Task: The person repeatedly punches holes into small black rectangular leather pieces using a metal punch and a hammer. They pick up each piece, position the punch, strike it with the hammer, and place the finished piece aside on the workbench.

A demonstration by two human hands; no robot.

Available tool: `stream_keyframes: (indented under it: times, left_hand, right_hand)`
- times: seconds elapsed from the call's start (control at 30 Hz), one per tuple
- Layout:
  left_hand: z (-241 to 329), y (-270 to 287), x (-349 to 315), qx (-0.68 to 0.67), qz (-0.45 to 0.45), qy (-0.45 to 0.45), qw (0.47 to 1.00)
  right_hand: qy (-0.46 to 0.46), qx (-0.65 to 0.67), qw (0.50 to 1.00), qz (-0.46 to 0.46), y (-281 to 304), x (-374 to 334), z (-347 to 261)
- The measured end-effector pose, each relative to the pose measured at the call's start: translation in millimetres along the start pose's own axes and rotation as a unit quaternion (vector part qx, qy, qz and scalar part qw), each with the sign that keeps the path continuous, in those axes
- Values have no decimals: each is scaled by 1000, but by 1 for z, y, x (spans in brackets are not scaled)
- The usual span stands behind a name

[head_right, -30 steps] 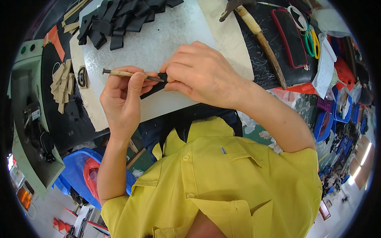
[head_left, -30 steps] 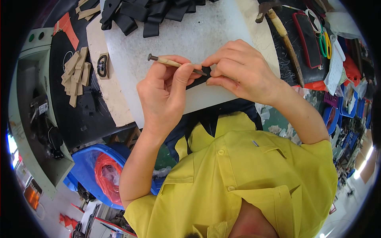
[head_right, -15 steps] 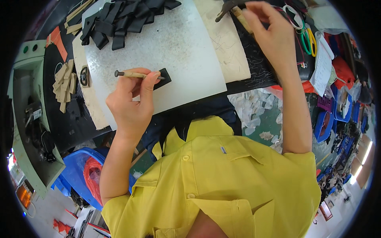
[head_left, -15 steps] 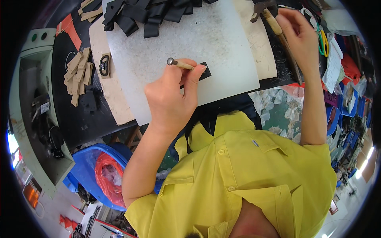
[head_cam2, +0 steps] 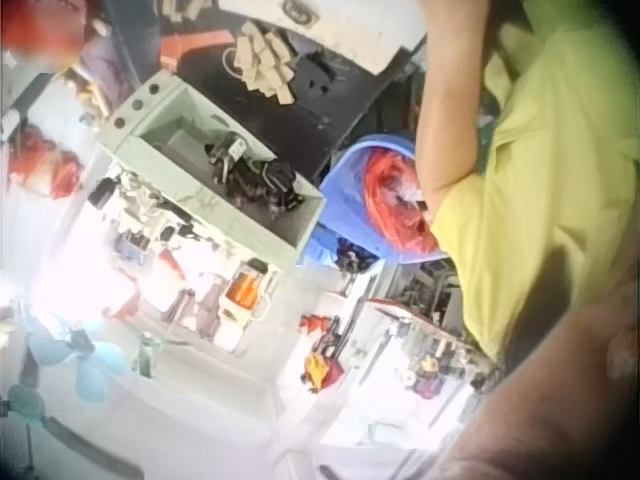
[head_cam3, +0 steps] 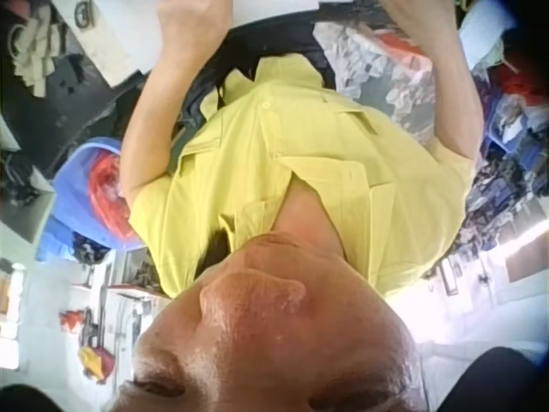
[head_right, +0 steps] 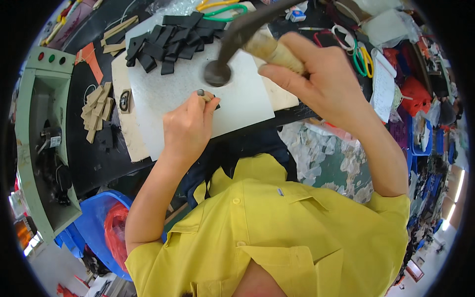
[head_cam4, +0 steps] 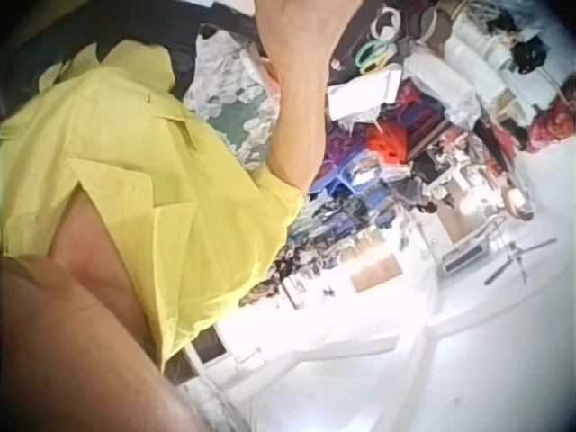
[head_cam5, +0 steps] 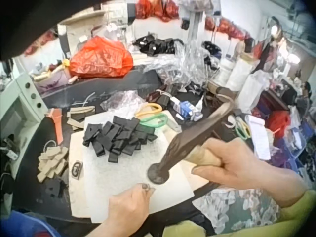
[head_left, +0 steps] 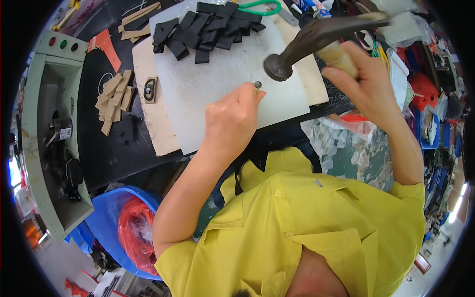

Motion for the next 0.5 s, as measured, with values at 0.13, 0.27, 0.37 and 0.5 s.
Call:
stream_keyframes:
  times: [0.13,0.27,0.37,0.5]
  left_hand:
    - [2,-1,2,-9,-8,-2,1000]
    - [1,3,3,4,-35,-15,999]
    - [-5,2,-2,-43,-16,18,999]
    - [-7,4,-2,-57,-18,42,997]
  right_hand:
    - [47,323,943,70,32,3,-32]
    - [69,-133,989,16,-3,10,-19]
    - [16,-147,989,-12,-5,4,-4]
    - [69,-133,988,-45,-44,-7,5]
Point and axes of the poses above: each hand's wrist, its own x-axis towards the middle knuckle, its own y-axis out of the back of the hand, z = x × y, the point moved 2 cm from there along x, towards the middle knuckle, and after that the axes turned 7 degrees about x, right-handed, at the moved point
